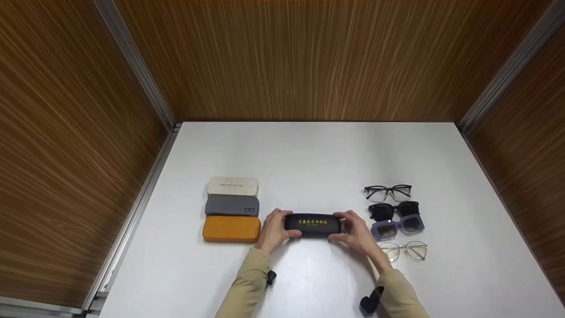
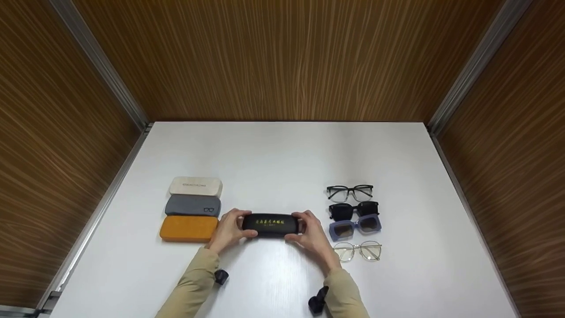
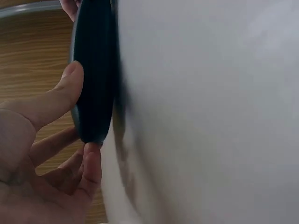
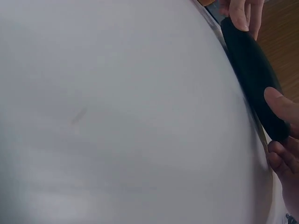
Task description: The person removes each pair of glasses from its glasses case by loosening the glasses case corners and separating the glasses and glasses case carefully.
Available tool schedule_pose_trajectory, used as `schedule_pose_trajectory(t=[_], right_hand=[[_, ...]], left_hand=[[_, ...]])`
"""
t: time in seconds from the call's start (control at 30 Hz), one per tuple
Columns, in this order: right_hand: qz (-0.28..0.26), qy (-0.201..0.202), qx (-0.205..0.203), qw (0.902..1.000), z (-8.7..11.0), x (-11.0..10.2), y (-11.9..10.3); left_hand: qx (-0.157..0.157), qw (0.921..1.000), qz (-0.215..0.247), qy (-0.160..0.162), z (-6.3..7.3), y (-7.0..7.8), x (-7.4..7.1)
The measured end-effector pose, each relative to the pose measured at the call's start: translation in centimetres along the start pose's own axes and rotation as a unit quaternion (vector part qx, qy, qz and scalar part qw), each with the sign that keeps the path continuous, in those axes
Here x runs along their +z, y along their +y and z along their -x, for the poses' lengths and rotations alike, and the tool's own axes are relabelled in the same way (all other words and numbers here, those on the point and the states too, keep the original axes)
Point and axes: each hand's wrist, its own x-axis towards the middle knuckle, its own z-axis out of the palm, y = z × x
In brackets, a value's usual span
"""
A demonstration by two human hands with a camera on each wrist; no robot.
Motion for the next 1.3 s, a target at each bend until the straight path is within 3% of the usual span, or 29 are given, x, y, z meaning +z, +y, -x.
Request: schedule_pose_trajectory(t=[0.2, 0.37, 0.53, 0.77, 0.97, 1.17, 1.3], right_hand=[[0.015, -0.069, -0.026, 0.9971, 1.0, 0.5, -1.0], [0.034, -0.099, -0.044, 0.9935, 1.9, 1.9, -2.3], [0.032, -0.125, -0.067, 0.9893, 2.2, 4.2, -3.6], [-0.002, -0.173, -0.096, 0.9802, 1.7, 8.3, -5.8], [-0.032, -0.202, -0.089, 0.9747, 0.9, 11.8, -7.6], [-0.042, -0.187, -0.098, 0.9766, 0.6, 14.6, -9.0], [-0.026, -0.168, -0.104, 0.9799, 0.4, 15.9, -9.6]], left_hand=[[0.009, 0.9970, -0.075, -0.015, 3.1, 0.3, -1.5], [0.030, 0.9958, -0.085, -0.015, 5.7, -1.5, -2.7], [0.003, 0.9983, -0.050, -0.029, 7.9, -4.4, -4.9], [-0.032, 0.9985, -0.043, -0.003, 10.0, -8.2, -8.4], [-0.091, 0.9950, 0.041, 0.007, 10.9, -11.3, -11.1], [-0.141, 0.9845, 0.101, 0.023, 11.8, -13.1, -13.2], [-0.152, 0.9793, 0.127, 0.040, 12.0, -14.2, -13.9]])
